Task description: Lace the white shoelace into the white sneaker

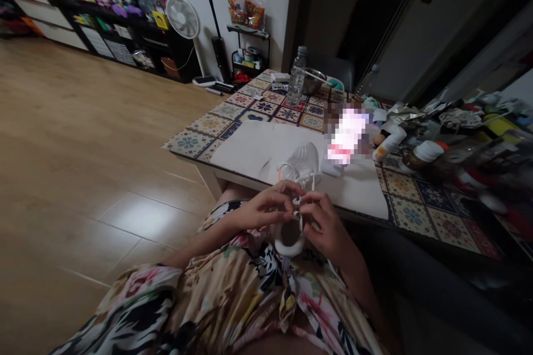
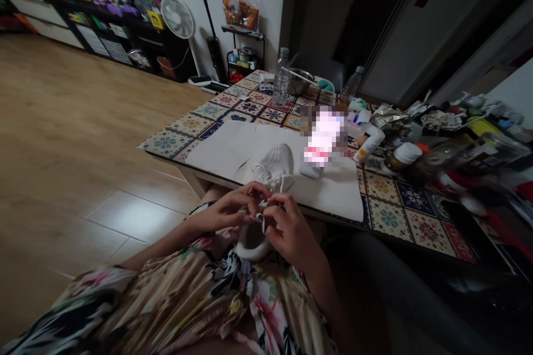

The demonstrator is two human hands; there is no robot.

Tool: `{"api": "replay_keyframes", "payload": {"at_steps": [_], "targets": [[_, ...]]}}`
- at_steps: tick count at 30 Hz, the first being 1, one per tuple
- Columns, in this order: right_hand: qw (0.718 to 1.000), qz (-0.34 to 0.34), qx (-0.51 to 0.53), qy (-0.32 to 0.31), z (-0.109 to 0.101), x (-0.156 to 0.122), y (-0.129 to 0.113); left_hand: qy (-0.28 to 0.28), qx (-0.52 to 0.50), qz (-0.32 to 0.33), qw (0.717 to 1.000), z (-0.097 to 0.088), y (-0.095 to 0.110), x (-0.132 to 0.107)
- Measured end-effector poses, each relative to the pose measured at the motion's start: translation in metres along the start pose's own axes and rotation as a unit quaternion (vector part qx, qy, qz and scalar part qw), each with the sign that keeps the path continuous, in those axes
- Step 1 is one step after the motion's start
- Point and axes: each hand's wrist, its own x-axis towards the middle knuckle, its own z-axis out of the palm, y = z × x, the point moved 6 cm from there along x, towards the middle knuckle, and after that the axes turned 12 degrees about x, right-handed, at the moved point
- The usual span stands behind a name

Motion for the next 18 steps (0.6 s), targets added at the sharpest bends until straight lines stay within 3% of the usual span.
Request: {"api": "replay_keyframes", "payload": {"at_steps": [7, 14, 18], "targets": [[1.000, 0.004, 0.016, 0.021, -0.008, -0.003, 0.003, 0.012, -0.077, -0.031, 0.997, -0.003, -0.009, -0.003], [0.999, 0.008, 0.050, 0.010, -0.022, -0.008, 0.002, 0.109, -0.182, -0.069, 0.975, -0.020, -0.028, -0.014], [0.989, -0.003, 0.148, -0.019, -0.025, -0.010, -0.001, 0.159, -0.197, -0.028, 0.967, -0.034, -0.027, -0.017]]}}
